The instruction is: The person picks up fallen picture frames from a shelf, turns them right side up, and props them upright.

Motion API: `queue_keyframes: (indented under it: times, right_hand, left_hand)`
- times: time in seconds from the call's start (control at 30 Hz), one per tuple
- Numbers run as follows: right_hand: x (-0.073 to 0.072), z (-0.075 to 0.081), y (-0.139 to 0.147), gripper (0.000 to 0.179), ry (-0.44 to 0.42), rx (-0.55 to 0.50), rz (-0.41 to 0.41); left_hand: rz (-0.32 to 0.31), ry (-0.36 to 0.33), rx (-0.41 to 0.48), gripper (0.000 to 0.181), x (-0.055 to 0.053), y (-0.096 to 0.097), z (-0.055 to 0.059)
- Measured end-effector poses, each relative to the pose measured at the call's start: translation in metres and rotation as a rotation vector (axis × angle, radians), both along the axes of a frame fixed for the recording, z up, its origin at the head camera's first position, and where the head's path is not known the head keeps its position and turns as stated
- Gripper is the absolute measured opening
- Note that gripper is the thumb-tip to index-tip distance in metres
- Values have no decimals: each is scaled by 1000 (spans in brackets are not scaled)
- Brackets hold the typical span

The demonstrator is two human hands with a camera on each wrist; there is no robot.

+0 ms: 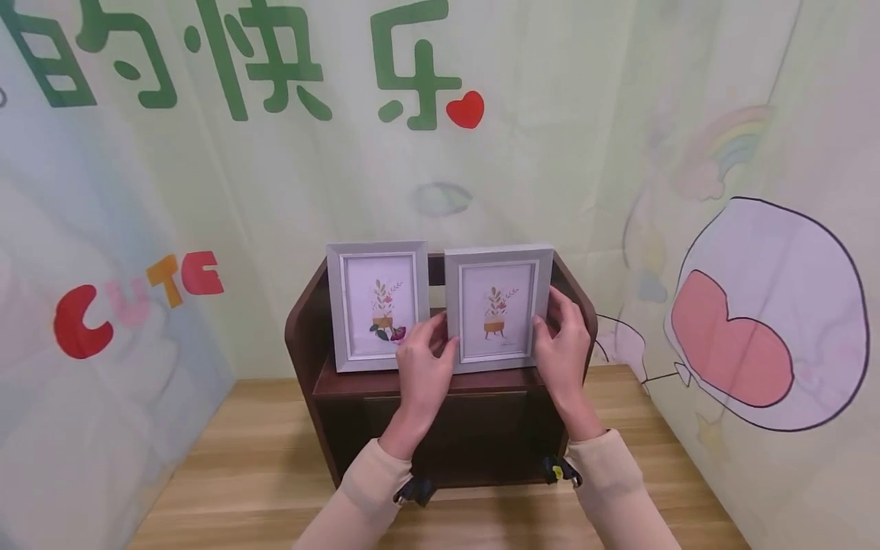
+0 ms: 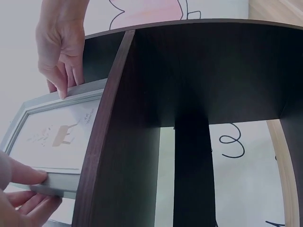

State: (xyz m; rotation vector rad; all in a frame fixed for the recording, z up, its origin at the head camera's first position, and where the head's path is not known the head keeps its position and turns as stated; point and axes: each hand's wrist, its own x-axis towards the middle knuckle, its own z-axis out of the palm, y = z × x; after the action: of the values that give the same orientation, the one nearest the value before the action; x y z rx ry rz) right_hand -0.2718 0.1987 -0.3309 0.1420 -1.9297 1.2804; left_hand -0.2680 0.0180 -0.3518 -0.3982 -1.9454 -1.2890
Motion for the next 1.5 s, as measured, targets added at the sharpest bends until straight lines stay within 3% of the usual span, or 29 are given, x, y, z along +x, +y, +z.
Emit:
queue_keyframes:
  times: [0.7,0.93,1.33,1.5]
  right_hand:
    - [-4,-8,0,41,66,14,-93]
    - [-3,-9,-1,45,87,11,-53]
    - [1,9,0,42,214,40,-63]
    - [4,18,-6,44,248,46,-19]
  left_hand:
    - [-24,-36,-10,24,-3,3,-6]
    - [-13,-5,-26,25,-2,2,-8]
    - [-29,30,-1,28,3,6,-9]
    - [-23,26,20,28,5,7,-13]
